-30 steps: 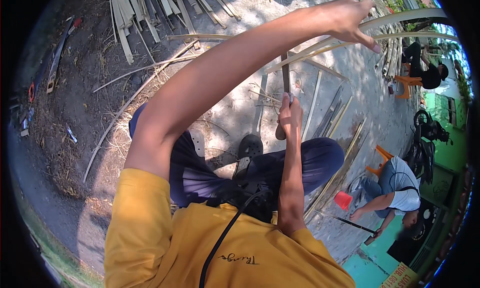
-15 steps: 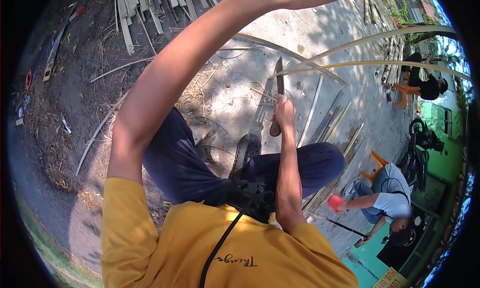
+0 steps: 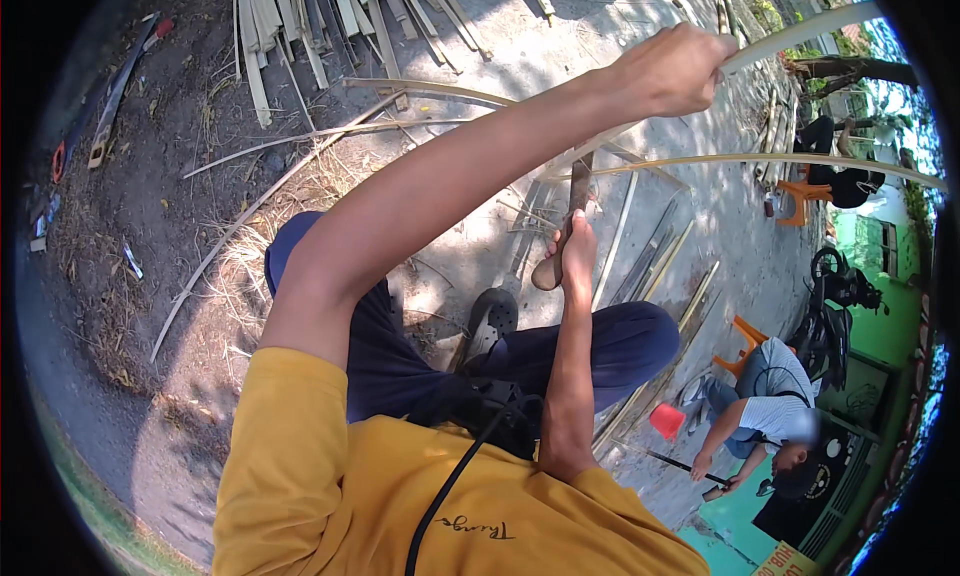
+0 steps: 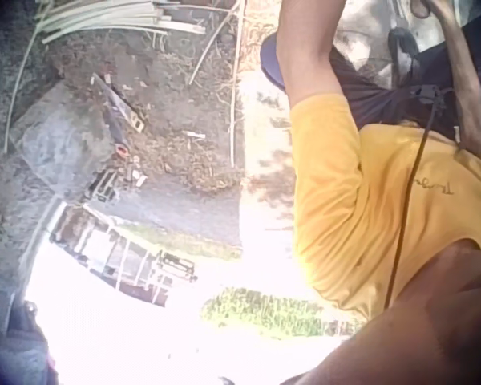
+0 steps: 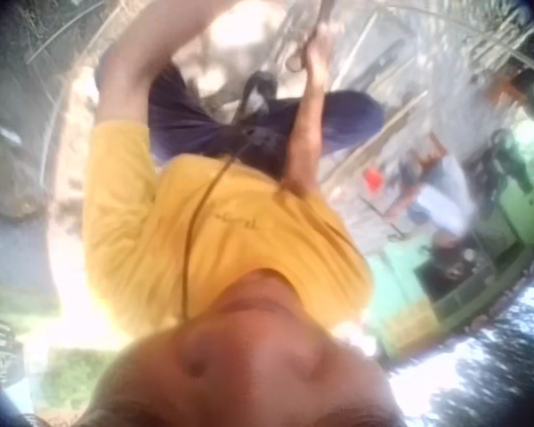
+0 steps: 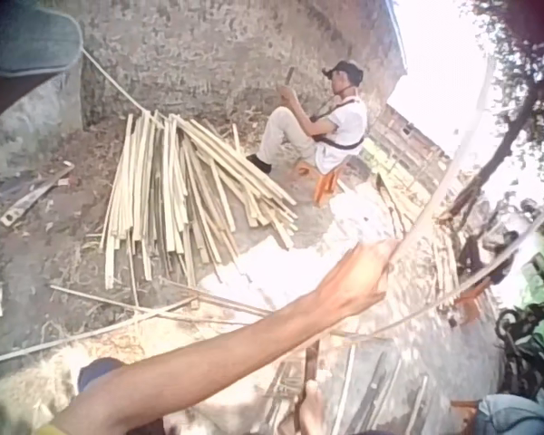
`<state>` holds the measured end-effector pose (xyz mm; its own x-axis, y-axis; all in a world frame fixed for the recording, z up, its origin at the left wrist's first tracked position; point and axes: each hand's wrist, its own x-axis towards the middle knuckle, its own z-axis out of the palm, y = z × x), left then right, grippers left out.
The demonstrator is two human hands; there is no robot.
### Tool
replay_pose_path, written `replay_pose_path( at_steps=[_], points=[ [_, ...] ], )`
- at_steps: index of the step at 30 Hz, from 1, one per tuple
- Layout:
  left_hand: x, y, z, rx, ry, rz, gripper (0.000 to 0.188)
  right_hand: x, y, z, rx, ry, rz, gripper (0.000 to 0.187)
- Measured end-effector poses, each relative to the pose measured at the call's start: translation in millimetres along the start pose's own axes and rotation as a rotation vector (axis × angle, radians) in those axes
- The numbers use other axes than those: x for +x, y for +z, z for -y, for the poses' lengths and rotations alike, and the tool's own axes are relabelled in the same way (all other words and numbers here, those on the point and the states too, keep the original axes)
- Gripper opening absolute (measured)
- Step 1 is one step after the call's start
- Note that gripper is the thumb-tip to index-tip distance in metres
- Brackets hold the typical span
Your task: The person trims a long bamboo strip by pulling it against the blade of a machete held in their hand, removing shavings to thin the material. They repeat the action several times to reach a desired thickness and pick up a new strip from the ground to continue.
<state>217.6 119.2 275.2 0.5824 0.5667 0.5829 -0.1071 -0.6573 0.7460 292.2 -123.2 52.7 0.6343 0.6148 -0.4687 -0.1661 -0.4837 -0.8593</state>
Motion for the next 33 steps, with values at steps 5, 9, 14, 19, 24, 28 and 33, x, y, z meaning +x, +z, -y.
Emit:
replay_pose_path(
  at_steps=[5, 9, 14, 19, 24, 28, 33],
  points=[
    [-4.3, -69.5, 65.0, 0.0, -0.124, -0.301, 0.025, -17.3, -40.2, 47.4, 0.266, 0.063, 0.056, 0.047],
    [-26.6, -140.0, 94.2, -0.061, -0.487, -0.409, 0.038, -21.3, -100.8, 97.1, 0.289, 0.04, -0.002, 0.046],
    [-106.6, -264.6, 122.6, -0.008, -0.51, -0.443, 0.034, -48.2, -139.7, 157.8, 0.15, -0.003, 0.007, 0.046],
    [-172.0, -329.2, 122.7, 0.004, -0.638, -0.475, 0.039, -28.7, -173.7, 154.4, -0.133, -0.203, 0.016, 0.042],
    [-211.8, -368.6, 136.9, 0.02, -0.691, -0.49, 0.037, 38.4, -160.6, 61.4, -0.766, -0.471, -0.251, 0.051],
    [-234.0, -407.5, 117.3, 0.079, -0.695, -0.552, 0.037, 73.6, -135.0, -35.9, -0.947, -0.536, -0.225, 0.049],
    [-229.3, -371.9, 87.3, 0.117, -0.698, -0.622, 0.038, 59.2, -113.0, -120.7, -0.916, -0.574, -0.179, 0.047]
  ],
)
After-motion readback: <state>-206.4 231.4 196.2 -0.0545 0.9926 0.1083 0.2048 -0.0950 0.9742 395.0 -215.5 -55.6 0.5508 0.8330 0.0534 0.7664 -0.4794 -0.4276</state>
